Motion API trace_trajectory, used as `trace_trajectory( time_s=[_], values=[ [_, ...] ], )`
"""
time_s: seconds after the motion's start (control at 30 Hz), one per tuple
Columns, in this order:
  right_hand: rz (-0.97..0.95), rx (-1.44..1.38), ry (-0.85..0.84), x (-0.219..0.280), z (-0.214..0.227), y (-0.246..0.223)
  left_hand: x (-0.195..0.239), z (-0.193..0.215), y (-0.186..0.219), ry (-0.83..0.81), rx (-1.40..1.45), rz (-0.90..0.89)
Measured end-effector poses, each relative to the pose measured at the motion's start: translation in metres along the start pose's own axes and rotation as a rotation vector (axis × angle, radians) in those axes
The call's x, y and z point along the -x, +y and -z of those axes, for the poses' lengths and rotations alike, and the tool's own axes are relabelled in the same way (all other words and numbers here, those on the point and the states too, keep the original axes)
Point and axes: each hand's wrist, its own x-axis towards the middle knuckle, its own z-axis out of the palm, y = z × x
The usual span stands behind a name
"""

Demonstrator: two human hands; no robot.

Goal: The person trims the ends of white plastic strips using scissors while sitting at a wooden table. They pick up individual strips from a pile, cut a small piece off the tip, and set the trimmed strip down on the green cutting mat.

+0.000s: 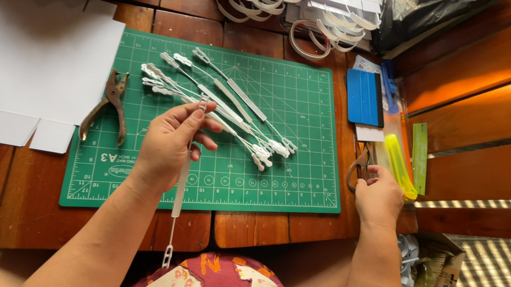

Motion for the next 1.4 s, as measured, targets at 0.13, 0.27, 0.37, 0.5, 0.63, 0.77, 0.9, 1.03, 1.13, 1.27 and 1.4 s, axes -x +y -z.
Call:
trace_trajectory(
  time_s=[0.13,0.27,0.37,0.5,0.63,0.77,0.9,1.03,1.13,1.27,1.4],
  values=[
    [-0.028,0.008,-0.012,0.012,0.018,-0.021,0.005,-0.003,0.005,0.001,-0.039,-0.041],
    [-0.046,-0.032,-0.024,0.003,0.013,-0.013,0.013,-0.009,0.013,-0.007,-0.069,-0.122],
    [-0.07,-0.306,-0.075,0.005,0.018,-0.007,0.017,-0.011,0.017,0.028,-0.124,-0.162],
    [-0.142,-0.868,-0.286,0.011,0.03,-0.004,0.017,-0.013,0.018,0.032,-0.117,-0.199],
    [-0.234,-0.969,-0.402,0.018,0.048,0.001,0.01,-0.01,0.008,0.049,-0.098,-0.19],
    [-0.291,-1.154,-0.565,0.031,0.063,0.005,0.005,-0.009,0.003,0.096,-0.115,-0.164],
    [-0.323,-1.235,-0.656,0.062,0.084,-0.005,0.0,-0.006,0.0,0.118,-0.083,-0.118],
    [-0.297,-1.24,-0.686,0.086,0.076,-0.009,0.0,-0.007,0.001,0.129,-0.08,-0.102],
    [-0.086,-1.251,-0.736,0.102,0.064,-0.024,-0.002,-0.007,-0.006,0.137,-0.118,-0.077],
    [0.221,-0.929,-0.376,0.129,0.044,-0.072,-0.004,-0.008,-0.011,0.174,-0.159,-0.038],
    [0.569,-0.544,0.084,0.153,0.048,-0.13,-0.005,-0.002,-0.014,0.227,-0.215,-0.005]
  ],
)
